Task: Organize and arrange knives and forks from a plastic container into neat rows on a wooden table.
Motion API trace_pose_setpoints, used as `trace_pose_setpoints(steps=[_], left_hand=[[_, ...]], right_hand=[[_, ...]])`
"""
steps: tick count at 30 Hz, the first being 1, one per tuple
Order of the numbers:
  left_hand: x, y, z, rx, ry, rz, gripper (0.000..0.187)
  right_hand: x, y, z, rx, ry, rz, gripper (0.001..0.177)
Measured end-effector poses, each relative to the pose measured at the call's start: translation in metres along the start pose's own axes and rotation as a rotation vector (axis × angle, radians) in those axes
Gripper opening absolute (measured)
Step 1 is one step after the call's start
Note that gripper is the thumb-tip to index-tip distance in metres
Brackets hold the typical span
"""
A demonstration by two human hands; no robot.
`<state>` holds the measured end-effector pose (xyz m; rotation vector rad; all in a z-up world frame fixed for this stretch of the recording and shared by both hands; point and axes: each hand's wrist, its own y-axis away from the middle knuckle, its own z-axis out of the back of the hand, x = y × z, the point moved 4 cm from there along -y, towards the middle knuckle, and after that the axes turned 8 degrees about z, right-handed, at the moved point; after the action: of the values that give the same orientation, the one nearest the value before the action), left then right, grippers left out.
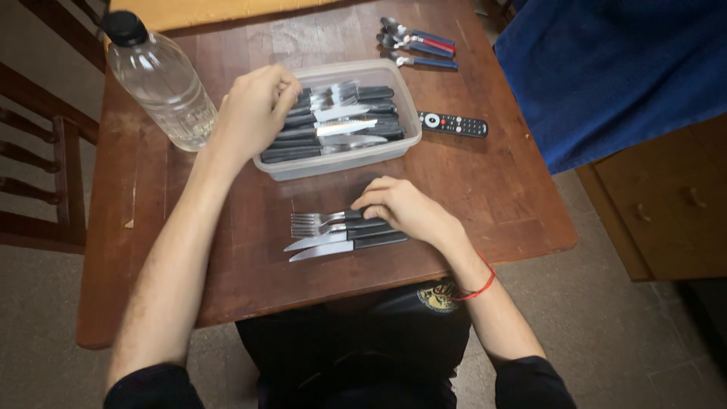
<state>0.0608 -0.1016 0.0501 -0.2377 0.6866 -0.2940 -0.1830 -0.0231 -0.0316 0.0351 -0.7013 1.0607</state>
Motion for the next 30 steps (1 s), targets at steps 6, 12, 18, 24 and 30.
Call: trace_pose_setpoints(steps=[6,12,18,24,30], left_hand=[[0.017,-0.041,-0.03,0.197,-0.279,0.194,0.036],[0.075,-0.088,-0.086,0.087,-0.586,0.046,0.021],[0.066,-0.089,-0.098,0.163,-0.643,0.047,0.025],[0.039,-0.084,-0.067,0.124,-0.409,0.065,0.019],[-0.037,-0.033,-0.013,-0.346,0.14,-0.318,0.024]], right_hand=[[-0.003,0.003,0.001,-0.044,0.024,0.005,0.021],[-0.003,0.003,0.003,-0.054,0.068,-0.129,0.015],[0.004,0.005,0.01,-0.081,0.055,-0.12,0.012],[0.01,0.005,0.021,-0.125,0.064,-0.169,0.011],[0.019,0.004,0.041,-0.512,0.078,-0.14,0.018]])
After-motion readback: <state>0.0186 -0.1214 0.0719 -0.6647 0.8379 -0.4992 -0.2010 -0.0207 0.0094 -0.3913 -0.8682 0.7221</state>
